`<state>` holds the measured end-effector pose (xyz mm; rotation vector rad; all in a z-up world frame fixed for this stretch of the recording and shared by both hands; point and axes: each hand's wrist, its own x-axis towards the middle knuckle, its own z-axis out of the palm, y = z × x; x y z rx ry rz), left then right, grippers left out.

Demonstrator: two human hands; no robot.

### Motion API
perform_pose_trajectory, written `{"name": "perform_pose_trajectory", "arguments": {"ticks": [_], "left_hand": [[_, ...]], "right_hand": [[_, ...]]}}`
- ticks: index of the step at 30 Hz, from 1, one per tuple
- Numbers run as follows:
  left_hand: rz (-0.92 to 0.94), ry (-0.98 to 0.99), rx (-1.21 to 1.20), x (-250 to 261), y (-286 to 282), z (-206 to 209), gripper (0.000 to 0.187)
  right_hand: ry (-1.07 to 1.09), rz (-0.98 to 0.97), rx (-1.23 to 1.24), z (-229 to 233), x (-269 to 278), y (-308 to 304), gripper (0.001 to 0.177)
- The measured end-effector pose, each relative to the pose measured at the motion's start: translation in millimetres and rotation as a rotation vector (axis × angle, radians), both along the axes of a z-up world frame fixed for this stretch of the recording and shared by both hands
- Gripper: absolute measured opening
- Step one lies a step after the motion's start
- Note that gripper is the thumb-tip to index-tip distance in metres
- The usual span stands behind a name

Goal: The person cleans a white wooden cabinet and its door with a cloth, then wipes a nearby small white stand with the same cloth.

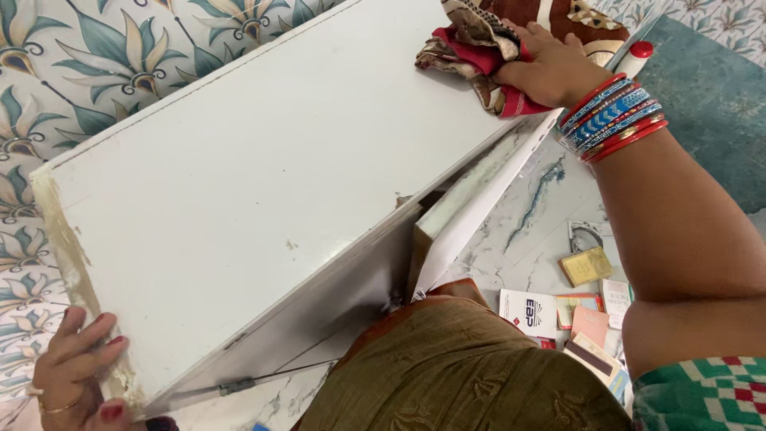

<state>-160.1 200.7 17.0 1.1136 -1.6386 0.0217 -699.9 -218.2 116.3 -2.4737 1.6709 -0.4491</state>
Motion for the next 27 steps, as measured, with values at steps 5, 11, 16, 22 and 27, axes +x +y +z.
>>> {"name": "perform_pose_trajectory", "arguments": {"ticks": [5,11,16,22,27], "left_hand": [[0.474,-0.216,0.221,-82,30,21,0.038],[0.594,-0.234,0.038,-198,-3,44,0.038],[0.469,-0.505,0.031,-275,-78,52,0.058],[0.659,-0.609,0.058,-304,-129,37,0.074],[0.716,-0.601,-0.084,-298,-142,16,0.069]], "right_hand": [[-0.036,0.094,-0.207,-14,-28,-12,0.074],[-0.11,0.221,-0.29,-9,-38,-9,0.07],[-0.123,0.113,-0.156,5,-39,0,0.063],[-0.122,0.22,-0.324,-15,-44,-18,0.058],[-0.131,0.207,-0.321,-28,-51,-34,0.062]]}}
